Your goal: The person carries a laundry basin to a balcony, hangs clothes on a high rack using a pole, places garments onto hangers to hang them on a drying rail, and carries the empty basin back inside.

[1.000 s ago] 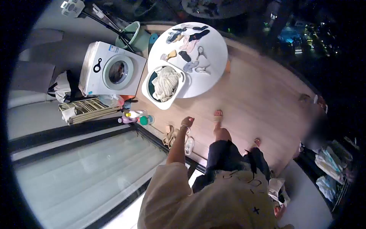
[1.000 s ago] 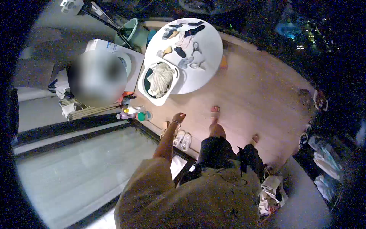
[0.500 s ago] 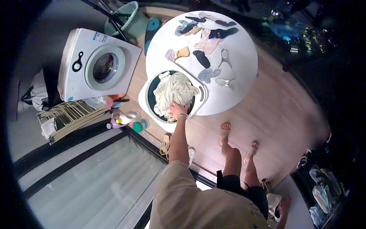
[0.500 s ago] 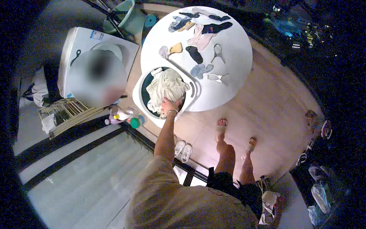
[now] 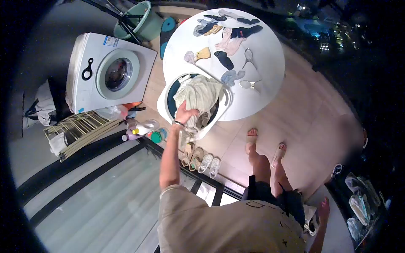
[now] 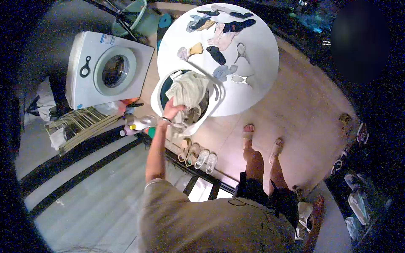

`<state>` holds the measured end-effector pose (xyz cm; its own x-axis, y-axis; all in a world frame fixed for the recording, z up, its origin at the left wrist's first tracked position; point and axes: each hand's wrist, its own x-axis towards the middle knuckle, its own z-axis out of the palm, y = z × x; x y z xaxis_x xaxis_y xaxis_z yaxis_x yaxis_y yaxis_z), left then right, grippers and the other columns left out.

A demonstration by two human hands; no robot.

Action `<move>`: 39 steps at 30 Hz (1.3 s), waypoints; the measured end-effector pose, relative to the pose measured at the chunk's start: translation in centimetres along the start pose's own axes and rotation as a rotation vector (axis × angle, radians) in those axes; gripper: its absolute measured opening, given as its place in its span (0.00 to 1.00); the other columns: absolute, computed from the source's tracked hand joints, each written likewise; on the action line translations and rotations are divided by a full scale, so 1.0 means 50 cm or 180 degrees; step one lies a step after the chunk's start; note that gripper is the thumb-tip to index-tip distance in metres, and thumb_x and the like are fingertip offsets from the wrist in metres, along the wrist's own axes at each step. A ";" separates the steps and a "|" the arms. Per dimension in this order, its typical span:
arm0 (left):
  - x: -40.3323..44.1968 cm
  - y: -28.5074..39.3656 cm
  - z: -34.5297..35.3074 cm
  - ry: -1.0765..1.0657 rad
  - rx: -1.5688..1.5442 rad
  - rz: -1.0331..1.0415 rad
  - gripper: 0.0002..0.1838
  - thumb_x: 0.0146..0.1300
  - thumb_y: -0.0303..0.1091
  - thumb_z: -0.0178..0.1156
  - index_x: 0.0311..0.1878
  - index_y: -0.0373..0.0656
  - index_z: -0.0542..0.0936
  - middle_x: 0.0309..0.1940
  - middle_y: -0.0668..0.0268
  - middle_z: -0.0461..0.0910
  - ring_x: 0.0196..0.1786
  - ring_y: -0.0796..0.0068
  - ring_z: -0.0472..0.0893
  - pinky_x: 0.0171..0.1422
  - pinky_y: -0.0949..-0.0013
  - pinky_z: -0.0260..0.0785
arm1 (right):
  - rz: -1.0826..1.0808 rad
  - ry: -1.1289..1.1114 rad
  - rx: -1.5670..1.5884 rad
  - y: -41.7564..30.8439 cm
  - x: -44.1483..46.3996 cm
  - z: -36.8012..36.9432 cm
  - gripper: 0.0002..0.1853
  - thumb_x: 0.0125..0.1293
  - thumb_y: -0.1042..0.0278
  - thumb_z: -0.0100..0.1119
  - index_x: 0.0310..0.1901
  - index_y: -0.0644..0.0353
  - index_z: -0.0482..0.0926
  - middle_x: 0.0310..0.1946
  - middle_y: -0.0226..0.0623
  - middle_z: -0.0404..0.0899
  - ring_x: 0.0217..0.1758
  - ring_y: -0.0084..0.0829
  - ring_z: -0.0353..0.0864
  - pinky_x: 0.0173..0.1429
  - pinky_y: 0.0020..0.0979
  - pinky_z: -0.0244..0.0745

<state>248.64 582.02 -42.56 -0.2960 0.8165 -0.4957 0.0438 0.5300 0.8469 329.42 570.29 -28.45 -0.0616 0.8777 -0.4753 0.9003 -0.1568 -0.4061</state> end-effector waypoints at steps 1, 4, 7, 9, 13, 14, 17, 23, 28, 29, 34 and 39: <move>-0.025 0.053 -0.013 -0.0170 -0.0450 -0.0205 0.29 0.41 0.25 0.62 0.51 0.35 0.68 0.40 0.62 0.77 0.40 0.73 0.76 0.47 0.71 0.69 | 0.0057 -0.0010 0.0083 -0.102 0.016 -0.007 0.25 0.59 0.61 0.52 0.57 0.57 0.61 0.30 0.39 0.74 0.32 0.28 0.73 0.39 0.29 0.71; -0.132 0.248 -0.030 -0.0156 -0.1006 -0.0598 0.29 0.41 0.23 0.59 0.52 0.34 0.67 0.41 0.60 0.76 0.43 0.70 0.76 0.49 0.70 0.68 | 0.0033 -0.0005 0.0043 -0.163 0.042 -0.009 0.25 0.59 0.61 0.53 0.57 0.57 0.62 0.35 0.41 0.74 0.37 0.30 0.74 0.43 0.31 0.70; -0.232 0.398 -0.020 -0.0269 -0.1647 -0.0289 0.33 0.42 0.22 0.54 0.57 0.32 0.61 0.49 0.55 0.71 0.50 0.64 0.73 0.55 0.65 0.65 | -0.0081 0.0066 -0.0132 -0.140 0.055 0.019 0.25 0.59 0.62 0.54 0.57 0.57 0.62 0.39 0.43 0.74 0.41 0.33 0.74 0.45 0.32 0.70; -0.286 0.465 -0.005 -0.0426 -0.2124 -0.0029 0.35 0.40 0.24 0.53 0.58 0.32 0.60 0.50 0.54 0.70 0.52 0.61 0.72 0.58 0.63 0.63 | -0.0207 0.0097 -0.0131 -0.141 0.062 0.025 0.24 0.58 0.63 0.54 0.56 0.57 0.63 0.42 0.44 0.73 0.45 0.35 0.73 0.47 0.33 0.69; -0.389 0.595 0.095 -0.0457 -0.2196 0.0532 0.41 0.37 0.32 0.55 0.60 0.31 0.55 0.54 0.50 0.65 0.53 0.56 0.70 0.58 0.60 0.63 | -0.0260 0.0018 0.0054 -0.138 0.124 0.056 0.22 0.57 0.65 0.56 0.54 0.57 0.67 0.50 0.41 0.70 0.52 0.35 0.70 0.51 0.35 0.69; -0.407 0.622 0.126 -0.0581 -0.2129 0.0603 0.41 0.38 0.33 0.54 0.60 0.31 0.56 0.54 0.49 0.65 0.52 0.55 0.71 0.58 0.59 0.63 | -0.0170 -0.0003 0.0495 -0.197 0.137 0.031 0.21 0.57 0.65 0.56 0.53 0.57 0.68 0.50 0.41 0.70 0.52 0.34 0.70 0.51 0.34 0.70; -0.428 0.649 0.235 -0.0994 -0.2299 0.0546 0.37 0.42 0.35 0.54 0.58 0.30 0.58 0.51 0.50 0.67 0.50 0.56 0.72 0.55 0.58 0.65 | -0.0523 -0.0115 0.1426 -0.389 0.171 -0.047 0.19 0.58 0.64 0.55 0.52 0.53 0.69 0.51 0.40 0.68 0.53 0.35 0.69 0.49 0.35 0.72; -0.482 0.778 0.555 -0.1843 -0.2088 0.0368 0.31 0.54 0.42 0.54 0.57 0.33 0.60 0.51 0.54 0.69 0.51 0.61 0.72 0.56 0.63 0.64 | -0.2241 -0.0692 0.3290 -0.567 0.112 -0.264 0.39 0.49 0.68 0.65 0.62 0.53 0.54 0.60 0.37 0.57 0.62 0.35 0.58 0.60 0.39 0.60; -0.540 0.891 0.840 -0.2009 -0.1675 0.0393 0.30 0.59 0.47 0.51 0.58 0.37 0.61 0.50 0.59 0.71 0.50 0.67 0.72 0.55 0.67 0.64 | -0.2397 0.0907 0.2508 -0.517 0.028 -0.375 0.46 0.44 0.72 0.65 0.64 0.57 0.49 0.58 0.45 0.58 0.61 0.42 0.61 0.59 0.33 0.61; -0.541 0.903 0.881 -0.2246 -0.1685 0.0262 0.29 0.59 0.48 0.51 0.57 0.37 0.62 0.49 0.60 0.71 0.50 0.68 0.73 0.54 0.68 0.64 | -0.2422 0.1165 0.2350 -0.483 0.026 -0.387 0.41 0.45 0.72 0.65 0.62 0.59 0.53 0.56 0.46 0.61 0.58 0.40 0.63 0.58 0.32 0.62; -0.481 0.920 1.031 -0.2308 -0.0645 0.0693 0.26 0.59 0.52 0.49 0.50 0.37 0.68 0.38 0.61 0.77 0.37 0.71 0.78 0.40 0.69 0.71 | -0.2002 0.2303 0.1828 -0.350 -0.009 -0.502 0.15 0.55 0.71 0.56 0.45 0.65 0.72 0.37 0.43 0.74 0.36 0.29 0.72 0.39 0.27 0.68; -0.461 0.945 1.116 -0.2315 0.1449 0.1337 0.29 0.60 0.55 0.44 0.42 0.32 0.72 0.17 0.57 0.76 0.15 0.69 0.76 0.20 0.70 0.69 | -0.1561 0.2480 0.2173 -0.269 -0.012 -0.656 0.13 0.61 0.63 0.52 0.38 0.66 0.75 0.27 0.40 0.75 0.27 0.24 0.69 0.31 0.24 0.64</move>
<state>310.77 601.03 -1.84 0.4873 0.8215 -0.2963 0.4238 0.0743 0.9027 331.47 586.70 2.89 0.1565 0.9169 0.3671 0.4168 0.2756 -0.8662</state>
